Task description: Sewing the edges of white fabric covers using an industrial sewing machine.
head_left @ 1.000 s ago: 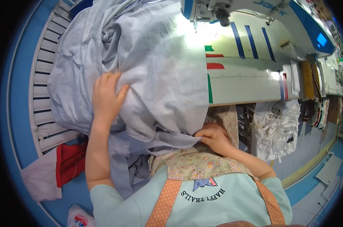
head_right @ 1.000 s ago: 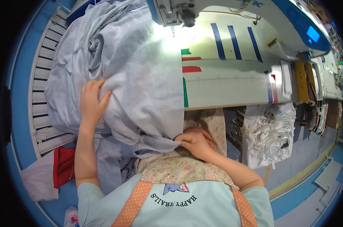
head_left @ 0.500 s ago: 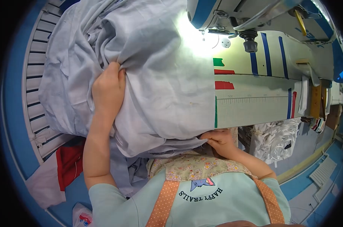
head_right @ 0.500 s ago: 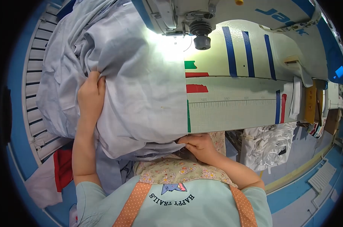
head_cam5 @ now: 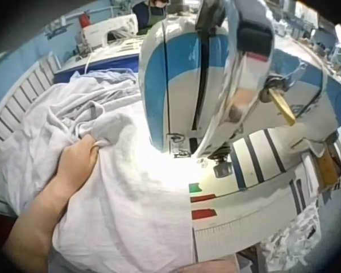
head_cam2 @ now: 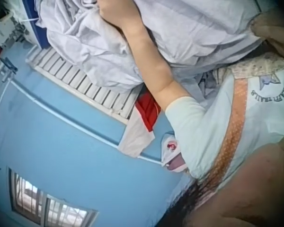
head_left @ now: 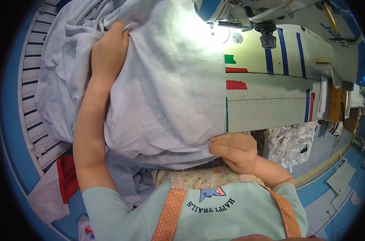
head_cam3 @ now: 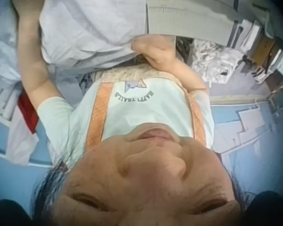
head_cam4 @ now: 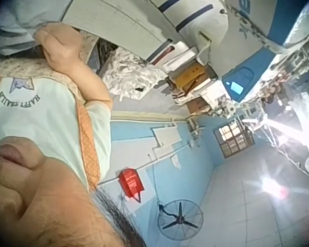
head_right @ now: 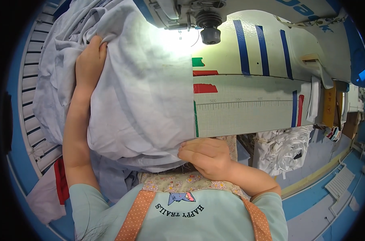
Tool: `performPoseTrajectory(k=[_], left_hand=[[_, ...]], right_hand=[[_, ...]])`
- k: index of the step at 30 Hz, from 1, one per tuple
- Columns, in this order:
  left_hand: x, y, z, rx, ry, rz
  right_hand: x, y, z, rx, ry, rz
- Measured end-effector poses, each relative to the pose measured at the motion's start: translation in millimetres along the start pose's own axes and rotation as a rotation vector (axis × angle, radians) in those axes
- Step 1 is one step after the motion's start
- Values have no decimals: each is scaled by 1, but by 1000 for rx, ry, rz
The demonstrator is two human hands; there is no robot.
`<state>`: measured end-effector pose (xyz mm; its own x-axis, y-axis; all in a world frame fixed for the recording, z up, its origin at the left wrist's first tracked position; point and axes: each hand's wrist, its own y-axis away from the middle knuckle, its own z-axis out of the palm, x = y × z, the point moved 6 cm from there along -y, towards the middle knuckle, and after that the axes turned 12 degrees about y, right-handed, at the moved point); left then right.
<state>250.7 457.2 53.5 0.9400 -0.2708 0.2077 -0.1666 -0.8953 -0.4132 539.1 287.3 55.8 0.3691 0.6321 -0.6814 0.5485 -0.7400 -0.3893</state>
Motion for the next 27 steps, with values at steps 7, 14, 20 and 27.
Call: performPoseTrajectory(k=[7, 14, 20, 27], left_hand=[[-16, -29, 14, 41, -79, -2], [-45, -59, 32, 15, -99, -105], [-74, -91, 45, -7, -117, -223], [-67, -90, 18, 93, 85, -308]], right_hand=[[4, -33, -11, -35, 133, 20], [23, -64, -15, -68, 231, -23], [36, -91, -16, -100, 296, -81], [57, -108, -15, -84, 465, 4]])
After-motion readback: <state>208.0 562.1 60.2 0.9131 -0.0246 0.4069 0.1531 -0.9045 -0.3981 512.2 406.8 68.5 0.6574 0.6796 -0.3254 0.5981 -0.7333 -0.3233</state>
